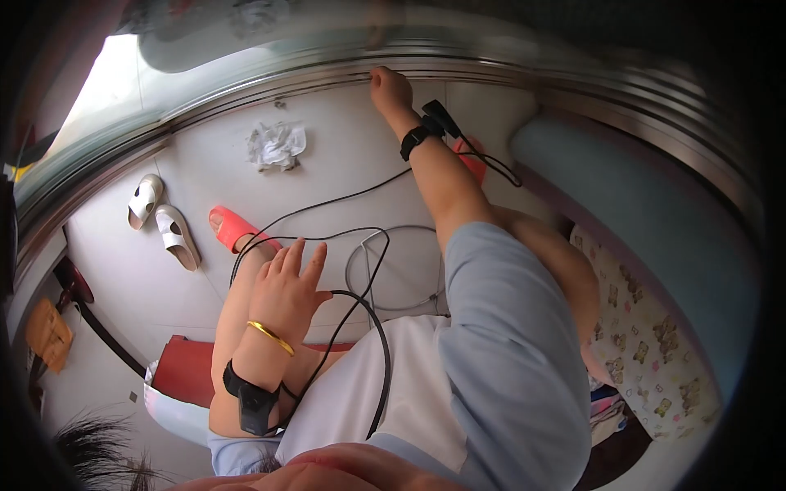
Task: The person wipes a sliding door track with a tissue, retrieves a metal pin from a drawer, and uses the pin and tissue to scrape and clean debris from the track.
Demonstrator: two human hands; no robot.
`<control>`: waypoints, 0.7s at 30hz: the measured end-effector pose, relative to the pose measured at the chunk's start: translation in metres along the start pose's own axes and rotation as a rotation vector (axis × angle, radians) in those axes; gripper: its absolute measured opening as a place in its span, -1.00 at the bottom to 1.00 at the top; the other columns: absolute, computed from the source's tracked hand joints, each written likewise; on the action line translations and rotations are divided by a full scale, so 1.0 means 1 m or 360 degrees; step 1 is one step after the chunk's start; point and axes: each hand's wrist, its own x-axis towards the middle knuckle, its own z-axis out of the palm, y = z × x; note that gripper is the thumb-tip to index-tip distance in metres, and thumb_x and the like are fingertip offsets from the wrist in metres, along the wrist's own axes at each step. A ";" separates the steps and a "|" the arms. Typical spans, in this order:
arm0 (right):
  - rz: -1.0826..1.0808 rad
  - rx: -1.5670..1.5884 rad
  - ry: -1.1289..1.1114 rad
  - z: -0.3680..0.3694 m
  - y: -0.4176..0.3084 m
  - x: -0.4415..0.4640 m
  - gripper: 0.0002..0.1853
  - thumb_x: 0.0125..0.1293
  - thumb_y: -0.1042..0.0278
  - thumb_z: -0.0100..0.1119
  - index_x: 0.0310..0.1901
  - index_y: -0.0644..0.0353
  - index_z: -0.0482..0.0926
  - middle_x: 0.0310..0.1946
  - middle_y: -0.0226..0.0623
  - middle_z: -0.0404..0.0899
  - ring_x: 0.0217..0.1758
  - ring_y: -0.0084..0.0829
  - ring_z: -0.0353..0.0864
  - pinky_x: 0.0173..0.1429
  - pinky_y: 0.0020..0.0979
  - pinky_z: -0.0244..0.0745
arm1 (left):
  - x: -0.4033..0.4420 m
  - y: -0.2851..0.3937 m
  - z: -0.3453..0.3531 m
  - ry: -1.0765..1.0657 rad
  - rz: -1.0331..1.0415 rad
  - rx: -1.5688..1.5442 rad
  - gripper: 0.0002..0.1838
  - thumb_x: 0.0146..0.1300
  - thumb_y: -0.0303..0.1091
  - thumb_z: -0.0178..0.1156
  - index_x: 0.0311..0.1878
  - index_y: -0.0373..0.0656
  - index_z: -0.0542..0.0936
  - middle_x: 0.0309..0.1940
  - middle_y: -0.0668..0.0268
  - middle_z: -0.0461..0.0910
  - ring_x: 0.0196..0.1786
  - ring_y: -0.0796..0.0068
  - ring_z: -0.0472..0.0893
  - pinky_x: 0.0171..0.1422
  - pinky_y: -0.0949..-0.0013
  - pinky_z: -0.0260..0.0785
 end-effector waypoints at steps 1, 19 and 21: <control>0.0129 0.0163 0.0060 -0.006 0.008 -0.005 -0.83 0.18 0.37 -0.01 -0.28 0.18 0.57 -0.40 -0.14 0.59 -0.31 -0.14 0.58 -0.24 -0.27 0.48 | 0.003 0.001 0.000 -0.0018 0.0012 -0.0039 -0.34 0.04 -0.14 0.21 0.23 -0.05 0.26 0.18 0.12 0.28 0.21 0.22 0.28 0.20 0.25 0.16; 0.0115 0.0483 -0.0018 0.002 0.032 0.013 -0.82 0.13 0.34 0.05 -0.26 0.15 0.58 -0.36 -0.14 0.58 -0.27 -0.13 0.56 -0.20 -0.26 0.47 | 0.046 0.020 0.015 -0.0103 0.0015 -0.0008 -0.37 0.11 -0.05 0.13 0.22 -0.08 0.26 0.12 0.13 0.33 0.15 0.21 0.35 0.16 0.23 0.21; 0.0110 0.0506 -0.0016 0.004 0.029 0.012 -0.82 0.12 0.34 0.05 -0.26 0.15 0.58 -0.37 -0.14 0.58 -0.27 -0.13 0.56 -0.20 -0.25 0.47 | 0.046 0.019 0.014 -0.0087 0.0028 -0.0022 -0.37 0.11 -0.06 0.14 0.22 -0.08 0.26 0.12 0.13 0.33 0.16 0.21 0.34 0.16 0.23 0.20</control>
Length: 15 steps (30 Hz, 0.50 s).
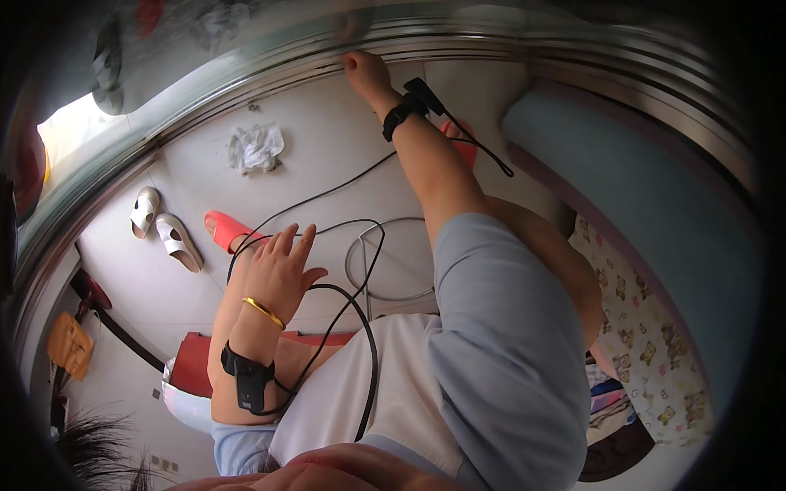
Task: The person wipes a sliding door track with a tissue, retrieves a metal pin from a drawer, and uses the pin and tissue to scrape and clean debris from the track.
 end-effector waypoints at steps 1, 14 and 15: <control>-0.0022 -0.0002 0.0032 0.003 0.001 -0.001 -0.82 0.12 0.35 0.05 -0.27 0.15 0.58 -0.37 -0.14 0.58 -0.27 -0.13 0.56 -0.20 -0.26 0.47 | -0.001 -0.001 0.000 0.0001 -0.0003 -0.0002 -0.37 0.11 -0.06 0.14 0.22 -0.08 0.26 0.12 0.13 0.33 0.16 0.21 0.34 0.16 0.23 0.20; 0.0208 -0.0014 -0.0228 0.030 -0.005 0.008 -0.75 0.21 0.32 -0.03 -0.19 0.23 0.57 -0.28 -0.12 0.59 -0.22 -0.22 0.57 -0.14 -0.37 0.43 | -0.008 -0.017 0.007 0.0011 -0.0031 -0.0017 -0.39 0.11 -0.08 0.14 0.21 -0.11 0.27 0.09 0.14 0.35 0.12 0.24 0.37 0.13 0.25 0.23; 0.0204 -0.0009 -0.0232 0.033 -0.006 0.010 -0.75 0.21 0.32 -0.03 -0.19 0.23 0.57 -0.28 -0.12 0.59 -0.22 -0.22 0.57 -0.14 -0.37 0.43 | -0.007 -0.019 0.008 0.0041 0.0003 -0.0041 -0.39 0.11 -0.09 0.14 0.21 -0.10 0.27 0.09 0.14 0.36 0.11 0.24 0.38 0.12 0.25 0.23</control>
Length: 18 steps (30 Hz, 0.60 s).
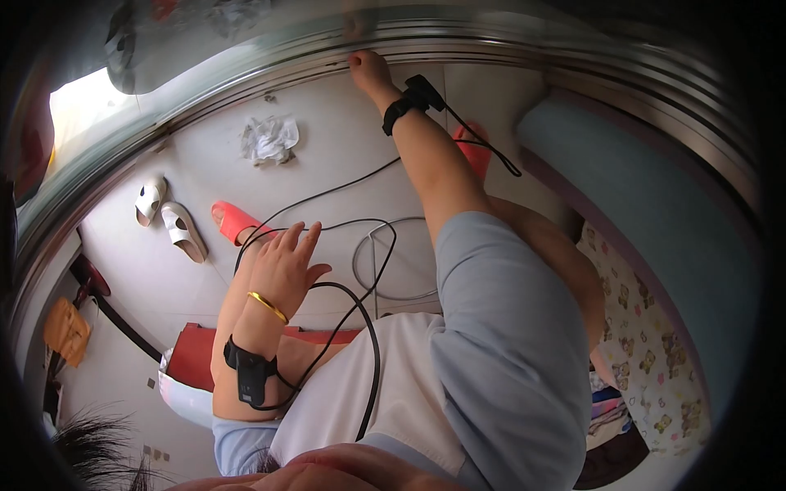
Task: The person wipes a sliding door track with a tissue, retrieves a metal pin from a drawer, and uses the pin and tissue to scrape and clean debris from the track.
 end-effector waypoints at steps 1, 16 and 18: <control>0.0010 0.0035 -0.0015 0.004 0.001 0.001 -0.75 0.20 0.31 -0.02 -0.19 0.22 0.57 -0.27 -0.12 0.59 -0.22 -0.22 0.57 -0.14 -0.37 0.43 | 0.002 -0.002 -0.004 -0.0002 -0.0010 -0.0001 -0.39 0.11 -0.09 0.14 0.21 -0.10 0.27 0.09 0.14 0.36 0.11 0.24 0.38 0.12 0.25 0.23; 0.0100 0.0012 -0.0013 0.005 -0.013 0.001 -0.73 0.16 0.25 0.01 -0.24 0.22 0.59 -0.33 -0.06 0.58 -0.21 -0.09 0.56 -0.12 -0.27 0.43 | 0.295 -0.107 0.048 0.0149 -0.0482 -0.2026 -0.33 0.08 -0.43 0.14 0.27 0.01 0.12 -0.55 0.18 0.52 -0.52 0.45 0.51 -0.50 0.49 0.32; 0.0144 0.0002 -0.0047 0.009 -0.014 0.002 -0.73 0.15 0.25 0.00 -0.26 0.24 0.59 -0.35 -0.05 0.58 -0.22 -0.06 0.56 -0.13 -0.26 0.43 | 0.340 -0.132 0.100 0.0256 -0.0566 -0.1570 -0.28 -0.03 -0.29 0.19 0.26 -0.05 0.16 -0.36 0.10 0.54 -0.32 0.27 0.54 -0.28 0.37 0.36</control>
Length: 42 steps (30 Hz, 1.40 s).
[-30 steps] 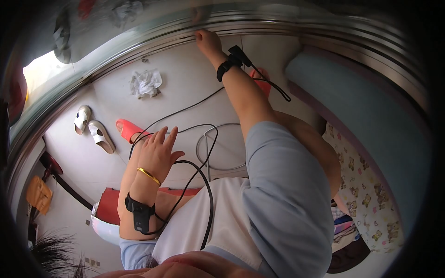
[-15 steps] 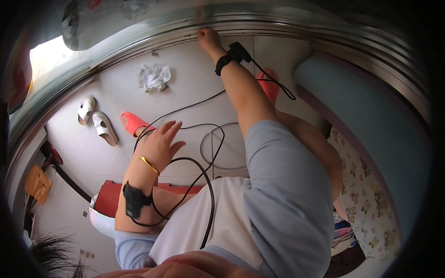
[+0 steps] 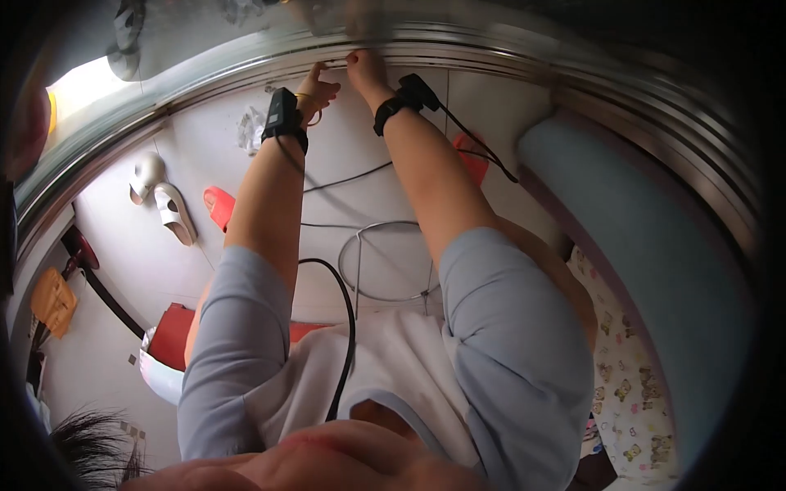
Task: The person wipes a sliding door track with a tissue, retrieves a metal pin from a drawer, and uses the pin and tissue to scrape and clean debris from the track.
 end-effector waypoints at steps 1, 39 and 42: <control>-0.0077 0.0018 0.0065 0.002 -0.001 0.000 -0.77 0.12 0.29 0.01 -0.32 0.23 0.60 -0.40 -0.03 0.57 -0.26 -0.05 0.56 -0.16 -0.23 0.44 | 0.022 -0.015 0.011 0.0182 0.0067 0.0437 -0.20 -0.13 -0.15 0.25 0.24 -0.11 0.20 -0.17 0.01 0.55 -0.11 0.09 0.56 -0.06 0.25 0.40; -0.0070 0.0078 0.0335 0.025 0.001 -0.006 -0.75 0.18 0.31 -0.04 -0.30 0.27 0.59 -0.34 -0.08 0.59 -0.23 -0.15 0.56 -0.12 -0.30 0.42 | -0.209 0.017 -0.044 0.0015 0.0504 0.0013 -0.45 0.09 -0.42 0.09 0.21 -0.18 0.27 -0.36 0.24 0.57 -0.46 0.51 0.55 -0.31 0.50 0.40; -0.0036 0.0015 0.0219 0.019 0.003 0.000 -0.75 0.19 0.30 -0.03 -0.29 0.27 0.59 -0.34 -0.10 0.60 -0.22 -0.15 0.56 -0.11 -0.30 0.42 | -0.338 0.032 -0.065 -0.0316 0.0311 -0.0207 -0.52 0.14 -0.49 0.10 0.18 -0.12 0.34 -0.17 0.34 0.49 -0.23 0.67 0.47 -0.26 0.62 0.33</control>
